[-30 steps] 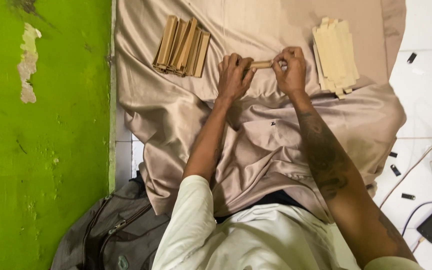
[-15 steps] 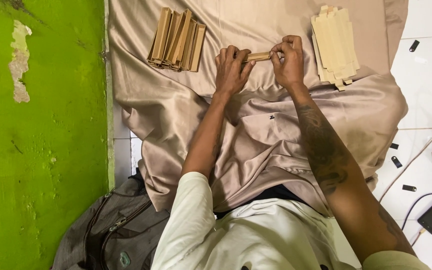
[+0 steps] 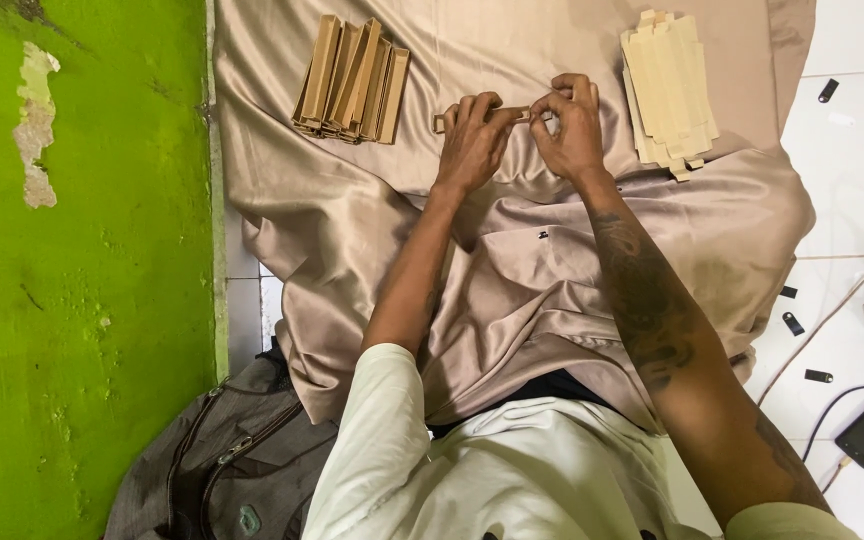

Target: The person assembles small, flat wooden pieces by hand on a beige cloth-covered surface. They pick up individual pieces, align them, and press them together to form a rectangular structure, repeating the process with multiple pieces.

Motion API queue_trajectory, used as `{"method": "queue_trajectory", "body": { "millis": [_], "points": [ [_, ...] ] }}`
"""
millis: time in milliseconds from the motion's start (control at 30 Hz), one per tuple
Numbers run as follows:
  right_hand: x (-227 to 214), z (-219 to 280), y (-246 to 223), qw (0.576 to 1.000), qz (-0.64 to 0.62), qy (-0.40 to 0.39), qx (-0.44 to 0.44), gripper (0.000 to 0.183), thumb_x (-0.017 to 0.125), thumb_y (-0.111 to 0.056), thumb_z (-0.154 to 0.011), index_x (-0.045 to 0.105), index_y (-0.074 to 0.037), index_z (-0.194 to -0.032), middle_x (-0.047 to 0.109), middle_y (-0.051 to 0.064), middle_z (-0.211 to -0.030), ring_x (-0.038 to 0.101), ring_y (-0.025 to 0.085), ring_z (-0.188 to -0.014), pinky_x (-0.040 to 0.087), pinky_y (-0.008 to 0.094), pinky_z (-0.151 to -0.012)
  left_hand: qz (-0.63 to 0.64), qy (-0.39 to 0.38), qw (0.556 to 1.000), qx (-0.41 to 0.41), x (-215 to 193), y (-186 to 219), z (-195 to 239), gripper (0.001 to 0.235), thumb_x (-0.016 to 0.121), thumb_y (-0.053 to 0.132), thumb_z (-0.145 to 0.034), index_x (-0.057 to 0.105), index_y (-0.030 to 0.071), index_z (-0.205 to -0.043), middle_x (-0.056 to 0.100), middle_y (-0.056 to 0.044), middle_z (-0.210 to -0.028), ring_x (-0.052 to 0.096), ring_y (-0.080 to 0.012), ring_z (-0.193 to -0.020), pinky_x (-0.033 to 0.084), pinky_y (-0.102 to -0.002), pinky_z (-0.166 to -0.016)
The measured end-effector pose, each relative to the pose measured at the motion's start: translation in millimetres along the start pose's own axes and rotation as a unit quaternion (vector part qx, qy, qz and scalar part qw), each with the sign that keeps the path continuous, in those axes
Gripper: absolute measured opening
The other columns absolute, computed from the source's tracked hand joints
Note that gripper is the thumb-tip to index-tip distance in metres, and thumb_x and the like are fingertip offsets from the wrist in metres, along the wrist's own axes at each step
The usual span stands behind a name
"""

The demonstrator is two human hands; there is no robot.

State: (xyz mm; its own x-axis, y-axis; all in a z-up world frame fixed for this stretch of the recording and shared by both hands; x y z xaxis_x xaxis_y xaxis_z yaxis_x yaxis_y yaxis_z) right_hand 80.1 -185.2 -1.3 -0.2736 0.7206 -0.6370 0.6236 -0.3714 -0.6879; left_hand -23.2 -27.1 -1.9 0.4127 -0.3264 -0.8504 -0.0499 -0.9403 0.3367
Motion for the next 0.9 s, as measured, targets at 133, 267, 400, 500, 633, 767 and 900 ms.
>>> {"method": "queue_trajectory", "body": {
  "millis": [133, 267, 400, 500, 633, 767, 900],
  "points": [
    [-3.5, 2.0, -0.4, 1.000, -0.024, -0.019, 0.001, 0.020, 0.068, -0.006, -0.079, 0.075, -0.014, -0.096, 0.054, 0.010, -0.126, 0.049, 0.028, -0.117, 0.045, 0.046, -0.099, 0.024, 0.006, 0.999, -0.019, 2.5, -1.8, -0.7, 0.023, 0.056, 0.031, -0.103, 0.070, 0.024, -0.120, 0.053, -0.005, -0.115, 0.047, -0.0258, -0.104, 0.037, -0.046, -0.089],
    [-1.5, 2.6, 2.4, 0.999, -0.028, 0.009, -0.020, 0.014, 0.070, -0.009, -0.087, 0.078, -0.014, -0.098, 0.056, 0.012, -0.121, 0.052, 0.029, -0.114, 0.046, 0.045, -0.093, 0.038, 0.017, 0.999, -0.017, 1.2, -2.3, 0.4, 0.022, 0.054, 0.031, -0.103, 0.068, 0.021, -0.118, 0.055, -0.004, -0.110, 0.048, -0.0255, -0.102, 0.036, -0.044, -0.088],
    [-3.3, 2.7, 0.3, 0.999, -0.023, 0.006, -0.032, 0.014, 0.072, -0.012, -0.090, 0.079, -0.014, -0.102, 0.055, 0.011, -0.120, 0.051, 0.030, -0.116, 0.047, 0.046, -0.092, 0.057, 0.023, 0.998, -0.028, -5.0, 2.3, 0.1, 0.014, 0.052, 0.025, -0.103, 0.062, 0.020, -0.112, 0.056, -0.001, -0.106, 0.049, -0.0238, -0.099, 0.036, -0.042, -0.086],
    [-7.0, 3.0, -5.1, 0.998, -0.052, -0.017, 0.031, 0.016, 0.075, -0.015, -0.088, 0.077, -0.013, -0.103, 0.054, 0.010, -0.126, 0.051, 0.029, -0.122, 0.047, 0.050, -0.100, 0.075, 0.030, 0.995, -0.051, 1.3, -1.8, 2.5, 0.030, 0.050, 0.029, -0.105, 0.054, 0.021, -0.133, 0.062, -0.003, -0.116, 0.052, -0.0239, -0.104, 0.035, -0.041, -0.090],
    [-11.3, -3.1, -17.1, 0.981, -0.136, 0.059, 0.126, 0.033, 0.072, 0.012, -0.084, 0.069, -0.006, -0.111, 0.056, 0.009, -0.120, 0.066, 0.021, -0.108, 0.064, 0.024, -0.088, 0.040, 0.029, 0.998, -0.043, 0.3, -0.7, 0.7, 0.025, 0.055, 0.026, -0.102, 0.066, 0.018, -0.123, 0.056, -0.004, -0.107, 0.051, -0.0255, -0.101, 0.036, -0.044, -0.088],
    [-16.2, -12.0, -18.6, 0.986, -0.089, 0.023, 0.138, 0.041, 0.081, -0.006, -0.090, 0.060, -0.007, -0.125, 0.066, 0.004, -0.098, 0.061, 0.014, -0.081, 0.055, 0.029, -0.074, 0.046, 0.036, 0.997, -0.045, -0.7, -0.6, -0.6, 0.027, 0.053, 0.030, -0.103, 0.066, 0.017, -0.122, 0.055, -0.005, -0.108, 0.050, -0.0269, -0.101, 0.039, -0.046, -0.090],
    [-18.4, -24.1, -38.3, 0.983, -0.046, -0.028, 0.173, 0.040, 0.078, -0.002, -0.088, 0.060, -0.008, -0.123, 0.073, 0.003, -0.091, 0.069, 0.016, -0.083, 0.058, 0.033, -0.077, 0.035, 0.033, 0.997, -0.053, 5.1, -4.1, 1.3, 0.027, 0.055, 0.029, -0.103, 0.065, 0.016, -0.125, 0.055, -0.006, -0.111, 0.050, -0.0279, -0.103, 0.041, -0.048, -0.090]
  ]
}}
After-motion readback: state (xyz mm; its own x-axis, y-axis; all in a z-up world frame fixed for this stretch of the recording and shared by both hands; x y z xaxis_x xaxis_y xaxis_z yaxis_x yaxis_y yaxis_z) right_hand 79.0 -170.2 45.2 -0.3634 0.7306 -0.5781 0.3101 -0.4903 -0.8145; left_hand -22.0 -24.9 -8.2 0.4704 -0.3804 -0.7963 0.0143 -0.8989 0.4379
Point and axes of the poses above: each hand's wrist, its own z-axis away from the middle knuckle, its own x-axis out of the palm, y = z × x, the point moved 1 cm from there along -z, towards the middle knuckle
